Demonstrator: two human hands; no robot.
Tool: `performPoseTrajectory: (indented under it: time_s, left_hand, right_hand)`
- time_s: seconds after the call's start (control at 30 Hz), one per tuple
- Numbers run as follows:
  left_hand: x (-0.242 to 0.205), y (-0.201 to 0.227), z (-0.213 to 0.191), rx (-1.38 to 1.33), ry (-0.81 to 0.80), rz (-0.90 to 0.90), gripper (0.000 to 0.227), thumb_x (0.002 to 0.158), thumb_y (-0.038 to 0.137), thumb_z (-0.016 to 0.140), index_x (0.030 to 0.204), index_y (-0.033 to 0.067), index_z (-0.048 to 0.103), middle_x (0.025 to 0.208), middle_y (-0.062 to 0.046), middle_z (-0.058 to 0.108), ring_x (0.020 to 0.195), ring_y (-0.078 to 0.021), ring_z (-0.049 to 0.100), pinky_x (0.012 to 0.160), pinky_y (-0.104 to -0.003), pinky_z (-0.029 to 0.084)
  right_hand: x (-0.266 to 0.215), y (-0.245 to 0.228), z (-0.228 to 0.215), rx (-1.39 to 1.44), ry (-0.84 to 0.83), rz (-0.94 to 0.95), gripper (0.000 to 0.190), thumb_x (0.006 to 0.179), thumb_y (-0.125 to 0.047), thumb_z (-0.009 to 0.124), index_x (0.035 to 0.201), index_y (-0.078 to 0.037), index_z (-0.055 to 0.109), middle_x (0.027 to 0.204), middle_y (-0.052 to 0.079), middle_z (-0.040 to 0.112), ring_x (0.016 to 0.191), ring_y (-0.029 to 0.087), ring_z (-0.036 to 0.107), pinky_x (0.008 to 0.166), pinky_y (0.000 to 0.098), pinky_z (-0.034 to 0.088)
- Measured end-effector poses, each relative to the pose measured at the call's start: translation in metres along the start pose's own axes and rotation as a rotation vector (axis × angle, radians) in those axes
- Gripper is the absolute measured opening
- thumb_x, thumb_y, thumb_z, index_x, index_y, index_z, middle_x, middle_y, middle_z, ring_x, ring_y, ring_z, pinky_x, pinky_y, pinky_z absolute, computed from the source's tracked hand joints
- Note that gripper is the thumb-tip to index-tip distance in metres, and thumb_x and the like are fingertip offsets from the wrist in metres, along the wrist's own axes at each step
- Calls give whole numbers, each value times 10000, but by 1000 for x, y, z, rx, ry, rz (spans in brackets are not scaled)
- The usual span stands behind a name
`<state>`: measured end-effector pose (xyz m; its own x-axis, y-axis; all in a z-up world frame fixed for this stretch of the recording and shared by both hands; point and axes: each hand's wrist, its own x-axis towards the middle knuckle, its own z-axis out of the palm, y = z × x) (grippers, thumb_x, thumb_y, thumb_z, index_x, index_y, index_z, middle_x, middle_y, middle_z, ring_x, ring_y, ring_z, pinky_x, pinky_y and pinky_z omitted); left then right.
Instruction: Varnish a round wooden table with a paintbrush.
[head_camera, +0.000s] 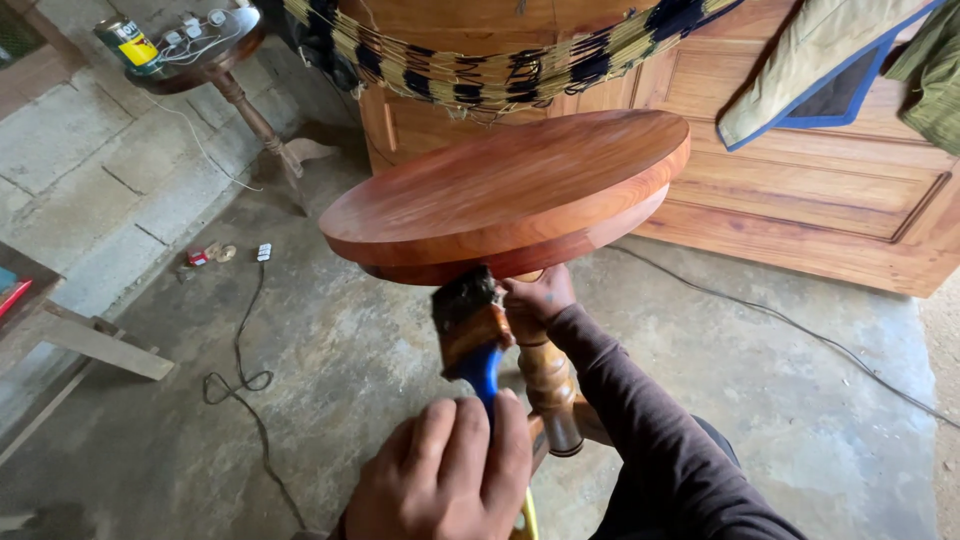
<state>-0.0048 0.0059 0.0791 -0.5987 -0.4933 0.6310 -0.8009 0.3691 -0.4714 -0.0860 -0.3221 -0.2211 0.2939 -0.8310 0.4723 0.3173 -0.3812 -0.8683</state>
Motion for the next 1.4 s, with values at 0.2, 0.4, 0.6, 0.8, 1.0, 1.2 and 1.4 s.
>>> performPoseTrajectory:
  time_s: [0.2,0.4,0.6,0.8,1.0,1.2,1.4]
  left_hand:
    - [-10,15,16,-331,112,-60,308,922,183,716,1169,6,665,908,-114,668,799,-243,676,682,-352,584]
    - [-19,22,39,-596,259,-114,301,927,104,748,1188,-9,645,920,-102,675,784,-238,680,718,-339,592]
    - [-28,22,42,-782,287,-163,306,927,76,763,1196,2,637,942,-98,679,816,-254,697,778,-356,605]
    - [-27,13,50,-907,298,-160,279,965,83,770,1201,8,642,993,-88,699,899,-250,710,874,-379,596]
    - [-6,-41,52,-893,280,-243,228,901,142,747,1104,69,674,986,-63,716,1015,-257,678,999,-455,443]
    - [11,-94,81,-1649,252,-478,252,995,228,689,1174,58,635,1146,-68,701,1054,-202,729,1047,-396,506]
    - [24,-114,97,-1589,316,-521,278,1086,245,666,1220,2,649,1179,-94,690,1090,-145,662,1031,-321,540]
  right_hand:
    - [-4,-40,8,440,-70,222,463,860,-51,795,1244,90,578,890,80,719,762,190,637,649,322,537]
    - [-16,-64,1,145,-242,129,540,851,-119,871,1303,38,621,1000,62,670,914,173,595,778,324,477]
    - [-23,-55,5,58,-98,128,474,801,-202,898,1180,-8,690,1071,59,757,1022,165,700,921,350,572]
    - [-12,-66,22,70,-83,179,513,781,-191,889,1202,-1,667,1111,59,742,1049,160,685,942,350,556]
    - [-9,-72,48,205,-82,146,739,761,-184,896,1369,-50,498,1268,84,656,1145,178,636,972,373,540]
    - [-14,-63,60,215,-80,239,771,768,-134,880,1411,-39,465,1253,133,655,1109,235,650,932,402,566]
    - [-8,-79,68,176,-77,253,805,761,-109,871,1431,-51,428,1225,154,658,1076,263,658,892,400,584]
